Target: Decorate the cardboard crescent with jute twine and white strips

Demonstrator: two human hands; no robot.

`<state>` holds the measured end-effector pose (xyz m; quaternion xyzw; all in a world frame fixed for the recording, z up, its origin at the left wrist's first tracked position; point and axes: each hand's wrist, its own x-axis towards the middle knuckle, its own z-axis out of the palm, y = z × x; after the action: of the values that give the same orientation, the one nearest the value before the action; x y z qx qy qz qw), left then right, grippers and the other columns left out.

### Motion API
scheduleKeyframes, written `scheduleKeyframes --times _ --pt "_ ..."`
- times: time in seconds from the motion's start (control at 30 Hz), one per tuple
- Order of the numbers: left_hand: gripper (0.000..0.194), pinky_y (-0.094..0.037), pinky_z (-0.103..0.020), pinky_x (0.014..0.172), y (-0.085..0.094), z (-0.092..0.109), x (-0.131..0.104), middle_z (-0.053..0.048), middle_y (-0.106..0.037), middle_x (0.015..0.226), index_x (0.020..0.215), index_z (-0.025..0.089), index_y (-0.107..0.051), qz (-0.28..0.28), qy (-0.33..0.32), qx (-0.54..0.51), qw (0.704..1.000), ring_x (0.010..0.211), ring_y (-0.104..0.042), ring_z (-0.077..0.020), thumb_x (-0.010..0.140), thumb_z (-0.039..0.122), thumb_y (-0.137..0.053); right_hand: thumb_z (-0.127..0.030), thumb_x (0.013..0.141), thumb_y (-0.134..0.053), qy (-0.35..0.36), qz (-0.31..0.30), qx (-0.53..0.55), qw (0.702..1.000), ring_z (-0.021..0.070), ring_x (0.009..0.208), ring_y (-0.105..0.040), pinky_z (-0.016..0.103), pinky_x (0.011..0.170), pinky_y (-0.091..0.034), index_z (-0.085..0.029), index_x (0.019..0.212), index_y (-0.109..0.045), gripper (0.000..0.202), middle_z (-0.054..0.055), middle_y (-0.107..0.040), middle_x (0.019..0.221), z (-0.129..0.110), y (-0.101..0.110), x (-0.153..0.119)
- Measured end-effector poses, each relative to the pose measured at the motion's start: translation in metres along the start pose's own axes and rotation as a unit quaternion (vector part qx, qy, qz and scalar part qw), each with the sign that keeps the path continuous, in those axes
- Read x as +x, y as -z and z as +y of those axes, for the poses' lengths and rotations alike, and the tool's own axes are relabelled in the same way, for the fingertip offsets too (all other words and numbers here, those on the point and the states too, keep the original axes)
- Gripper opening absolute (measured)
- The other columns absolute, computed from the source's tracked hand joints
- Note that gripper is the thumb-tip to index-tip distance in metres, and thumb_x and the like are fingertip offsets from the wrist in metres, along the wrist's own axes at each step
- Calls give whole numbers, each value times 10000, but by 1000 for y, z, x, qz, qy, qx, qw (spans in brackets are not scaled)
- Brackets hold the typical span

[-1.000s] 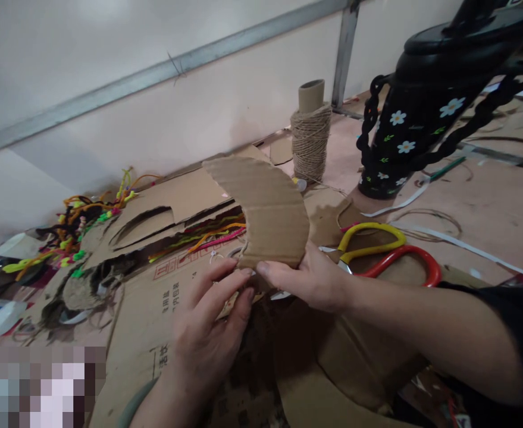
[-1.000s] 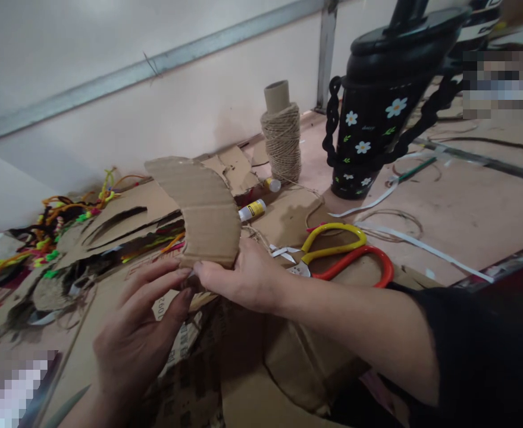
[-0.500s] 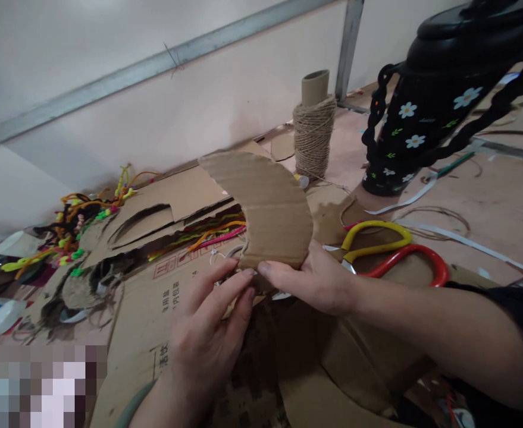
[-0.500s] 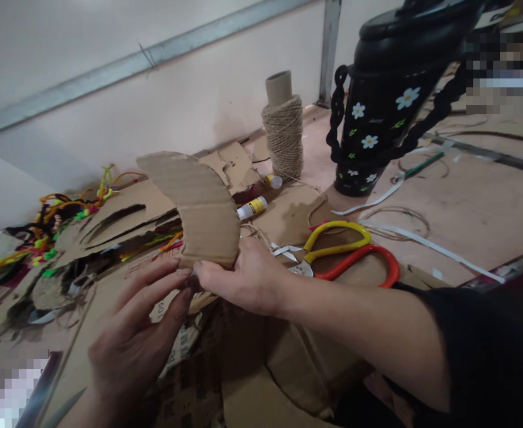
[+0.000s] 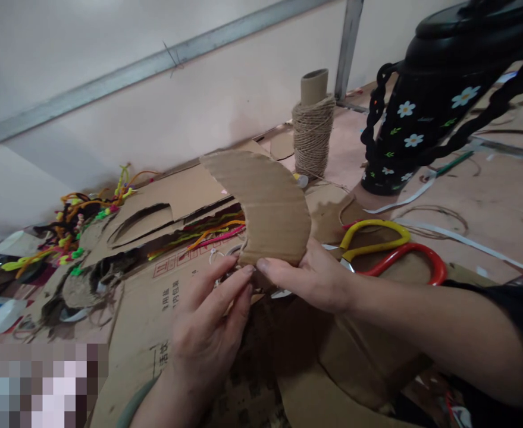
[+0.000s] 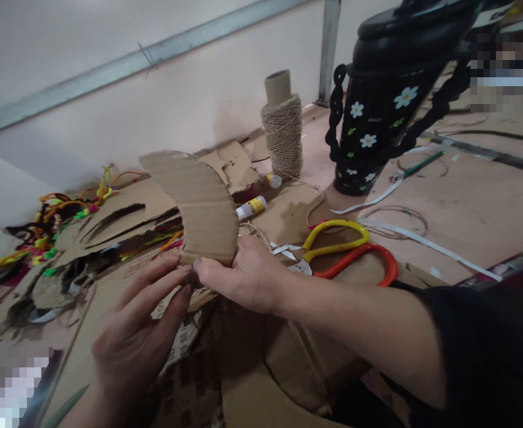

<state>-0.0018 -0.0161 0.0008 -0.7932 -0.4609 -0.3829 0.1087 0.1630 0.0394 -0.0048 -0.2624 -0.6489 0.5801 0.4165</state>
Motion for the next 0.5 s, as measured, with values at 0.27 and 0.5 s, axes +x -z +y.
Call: scheduleKeyframes --times 0.27,0.5 --pt "186 -566 -315 766 -2 -2 0 -65 -656 1018 955 197 -644 -4 -1 5 1000 903 -655 -174 784 125 -625 -209 804 -508 -5 7 8 1000 157 874 -618 285 842 -487 -167 1008 -656 256 28 -671 897 1 1 0" --pt "194 -542 -288 775 -1 1 -1 -80 -654 1023 943 175 -639 7 12 -10 1000 908 -645 -162 768 90 -635 -181 805 -506 14 -12 21 1000 143 907 -611 259 845 -481 -184 1025 -647 261 16 -672 940 -3 1 1"
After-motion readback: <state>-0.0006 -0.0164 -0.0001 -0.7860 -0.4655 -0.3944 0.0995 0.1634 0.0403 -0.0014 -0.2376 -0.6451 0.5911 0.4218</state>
